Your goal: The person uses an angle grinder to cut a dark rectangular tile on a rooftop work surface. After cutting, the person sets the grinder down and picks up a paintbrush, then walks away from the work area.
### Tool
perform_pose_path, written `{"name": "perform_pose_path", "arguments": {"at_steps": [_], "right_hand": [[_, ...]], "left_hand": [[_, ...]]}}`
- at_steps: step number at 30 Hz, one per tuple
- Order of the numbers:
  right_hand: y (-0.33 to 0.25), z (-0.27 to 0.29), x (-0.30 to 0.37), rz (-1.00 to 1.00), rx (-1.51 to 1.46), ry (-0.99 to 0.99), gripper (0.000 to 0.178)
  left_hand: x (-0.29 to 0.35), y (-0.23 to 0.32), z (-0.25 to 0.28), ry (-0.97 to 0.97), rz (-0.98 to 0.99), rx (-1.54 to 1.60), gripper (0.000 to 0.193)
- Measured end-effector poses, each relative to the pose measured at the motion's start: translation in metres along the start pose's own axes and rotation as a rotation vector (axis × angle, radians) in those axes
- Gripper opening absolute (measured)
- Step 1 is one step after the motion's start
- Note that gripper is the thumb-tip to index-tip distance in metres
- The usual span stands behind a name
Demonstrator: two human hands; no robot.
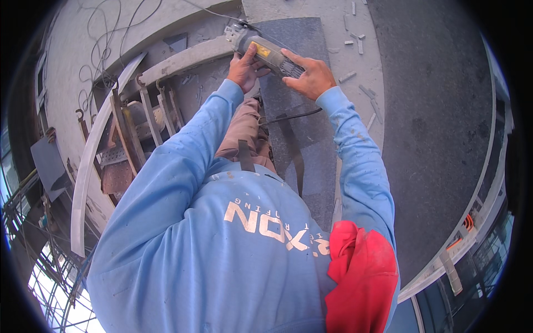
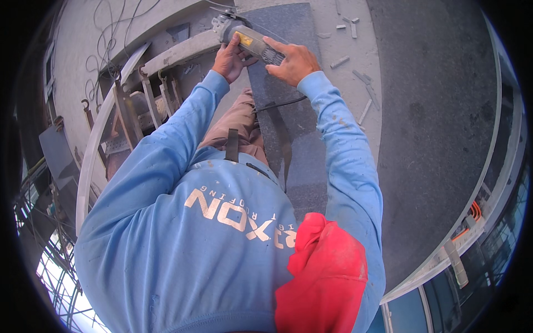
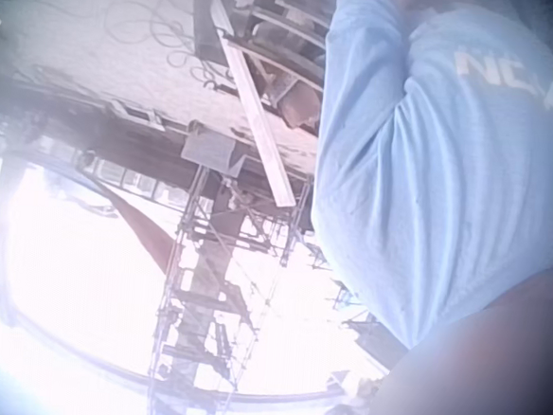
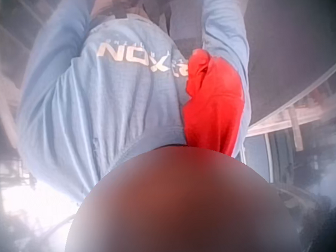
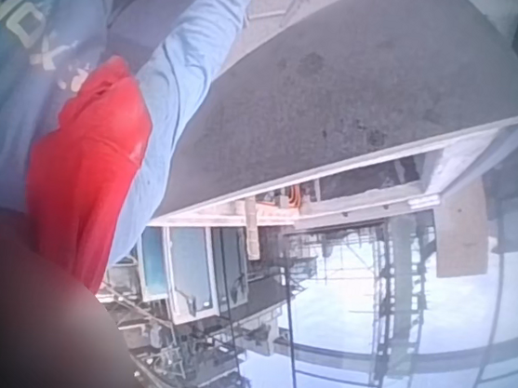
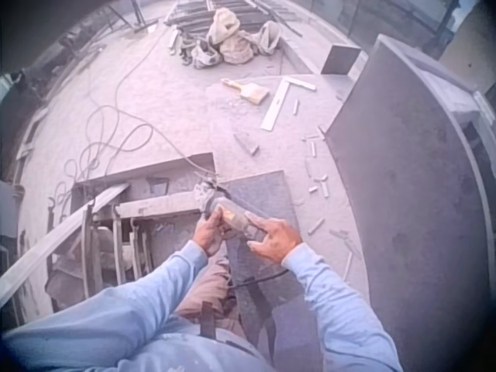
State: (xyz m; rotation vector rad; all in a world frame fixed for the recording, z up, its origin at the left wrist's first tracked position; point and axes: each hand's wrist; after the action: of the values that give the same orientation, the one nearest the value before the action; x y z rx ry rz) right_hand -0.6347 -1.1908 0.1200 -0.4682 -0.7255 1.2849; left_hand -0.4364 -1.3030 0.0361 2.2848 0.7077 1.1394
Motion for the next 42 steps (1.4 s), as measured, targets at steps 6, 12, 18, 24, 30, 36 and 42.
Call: {"name": "perform_pose_path", "arguments": {"at_steps": [6, 12, 18, 24, 30, 36, 42], "right_hand": [[-0.0018, 0.0003, -0.0016, -0.042, -0.009, -0.027, 0.077], [-0.0051, -0.0001, -0.003, -0.065, -0.038, -0.048, 0.077], [-0.0058, -0.003, -0.0044, -0.042, 0.01, -0.021, 0.077], [-0.0058, -0.0045, -0.0026, -0.047, -0.022, -0.019, 0.076], [-0.0092, -0.0023, -0.0003, -0.059, 0.006, -0.031, 0.077], [-0.0093, -0.0042, 0.001, -0.064, 0.004, -0.019, 0.077], [-0.0064, -0.0054, 0.003, -0.123, -0.02, -0.069, 0.079]], "left_hand": [[-0.0008, 0.0014, 0.0018, -0.002, 0.0, -0.003, 0.078], [-0.001, 0.0021, 0.0021, 0.013, -0.004, 0.004, 0.079], [-0.0021, 0.0032, 0.004, 0.006, 0.006, 0.03, 0.08], [-0.0014, 0.0012, 0.0035, 0.027, 0.006, 0.029, 0.081], [-0.0021, 0.0005, 0.0039, 0.019, 0.012, 0.018, 0.084], [-0.0023, -0.0006, 0.0043, 0.019, 0.004, 0.006, 0.084], [-0.003, -0.0032, 0.0042, 0.032, 0.01, 0.013, 0.085]]}}
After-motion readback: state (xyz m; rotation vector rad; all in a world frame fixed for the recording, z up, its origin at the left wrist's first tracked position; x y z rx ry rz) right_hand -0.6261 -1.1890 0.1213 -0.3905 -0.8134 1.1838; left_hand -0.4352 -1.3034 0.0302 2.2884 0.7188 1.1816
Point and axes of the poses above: each hand's wrist, its own x-axis away from the middle knuckle, its own z-axis out of the back of the hand, y = z × x, and after that the axes turned 3 degrees about -x, right-handed
